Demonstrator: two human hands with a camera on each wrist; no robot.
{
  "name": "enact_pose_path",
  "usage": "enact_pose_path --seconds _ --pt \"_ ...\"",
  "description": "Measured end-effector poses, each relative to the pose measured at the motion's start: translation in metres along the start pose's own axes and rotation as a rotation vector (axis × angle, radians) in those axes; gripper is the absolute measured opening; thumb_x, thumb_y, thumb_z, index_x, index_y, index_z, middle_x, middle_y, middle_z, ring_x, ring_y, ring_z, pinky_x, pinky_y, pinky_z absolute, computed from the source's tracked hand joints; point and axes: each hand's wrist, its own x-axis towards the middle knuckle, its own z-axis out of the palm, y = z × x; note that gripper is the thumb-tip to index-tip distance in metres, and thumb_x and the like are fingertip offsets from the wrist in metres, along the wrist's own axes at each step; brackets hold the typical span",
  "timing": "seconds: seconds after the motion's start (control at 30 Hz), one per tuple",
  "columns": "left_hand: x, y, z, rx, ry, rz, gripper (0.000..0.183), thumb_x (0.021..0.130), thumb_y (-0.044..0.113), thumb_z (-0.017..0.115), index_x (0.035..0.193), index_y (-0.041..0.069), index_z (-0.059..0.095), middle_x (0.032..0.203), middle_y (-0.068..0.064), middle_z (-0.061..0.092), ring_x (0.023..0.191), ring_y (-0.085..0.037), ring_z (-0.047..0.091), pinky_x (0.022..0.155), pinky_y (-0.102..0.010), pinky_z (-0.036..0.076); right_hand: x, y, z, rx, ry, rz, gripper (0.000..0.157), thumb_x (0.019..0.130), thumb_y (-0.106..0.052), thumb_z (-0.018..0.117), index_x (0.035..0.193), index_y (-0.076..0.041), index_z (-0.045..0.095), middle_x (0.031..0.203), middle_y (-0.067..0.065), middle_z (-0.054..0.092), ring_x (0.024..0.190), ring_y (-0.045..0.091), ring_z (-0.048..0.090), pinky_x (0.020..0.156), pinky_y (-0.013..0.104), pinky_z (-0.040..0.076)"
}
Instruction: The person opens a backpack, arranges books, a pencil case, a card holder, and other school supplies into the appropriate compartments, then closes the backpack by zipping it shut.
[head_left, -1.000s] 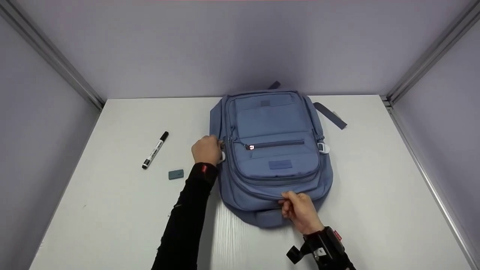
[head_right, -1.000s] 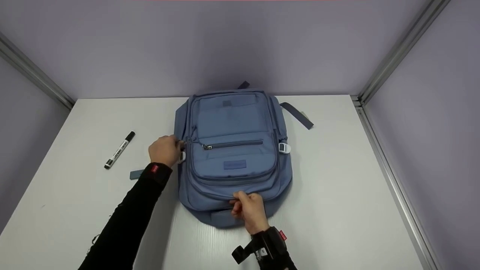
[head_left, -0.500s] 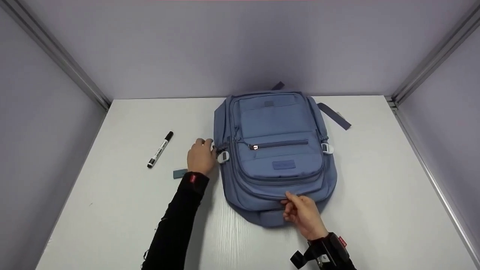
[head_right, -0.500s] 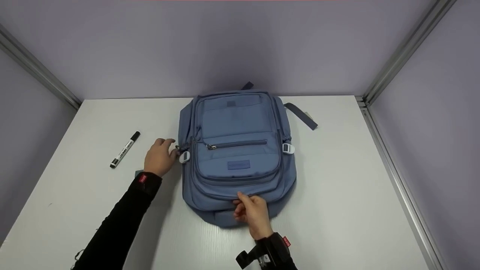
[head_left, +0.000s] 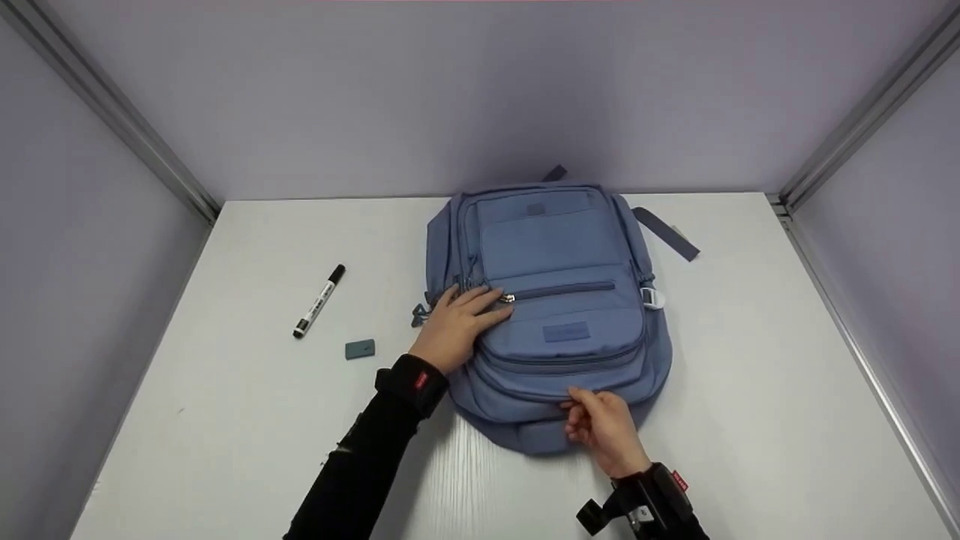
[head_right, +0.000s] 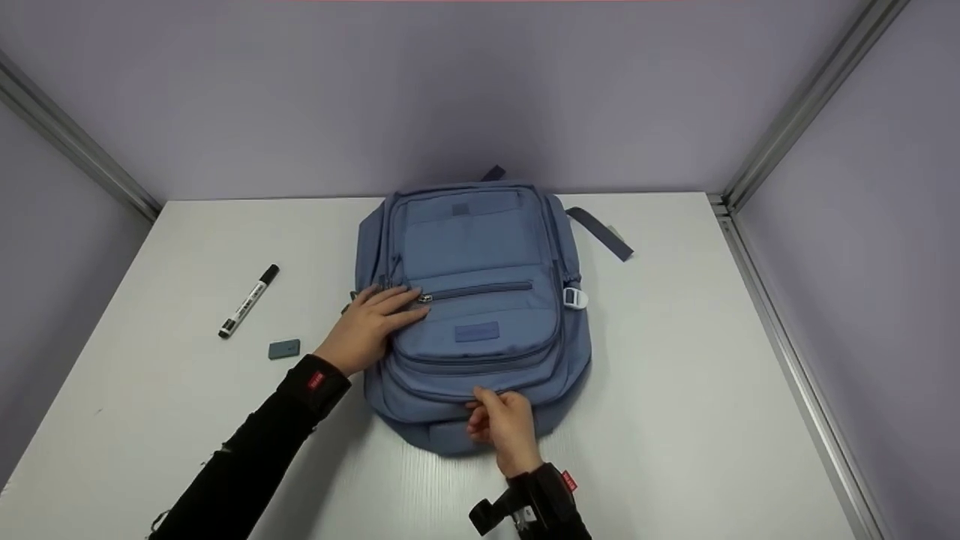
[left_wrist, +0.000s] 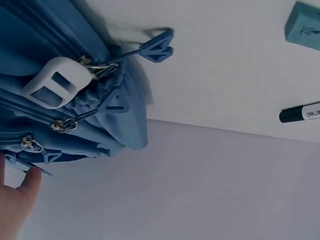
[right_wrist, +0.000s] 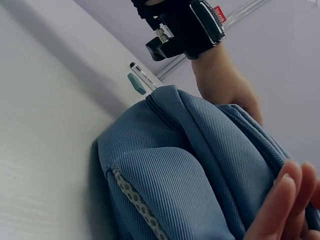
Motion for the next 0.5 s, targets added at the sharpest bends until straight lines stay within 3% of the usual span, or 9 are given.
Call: enact_pose_path --seconds 0.27,0.5 --pt "-0.013 -0.005 0.008 0.019 0.09 0.045 0.046 0.09 -0.001 0.061 0.128 0.023 0.069 0.142 -0.006 0.061 0.132 -0.026 0.057 0.113 -0.056 0.039 0.008 -0.003 -0.003 -0.005 0.059 -0.038 0.031 0.095 -0.006 0.053 0.065 -0.007 0.059 0.05 -0.005 0.051 0.044 0.007 0.053 0.047 0.019 0.047" --pt "-0.026 0.015 0.01 0.131 0.184 0.056 0.042 0.088 0.003 0.064 0.125 0.022 0.071 0.136 -0.008 0.065 0.12 -0.024 0.064 0.105 -0.049 0.047 0.02 -0.012 -0.017 -0.085 0.154 -0.056 0.027 0.093 -0.006 0.055 0.066 -0.007 0.057 0.05 -0.003 0.052 0.045 0.009 0.054 0.047 0.021 0.049"
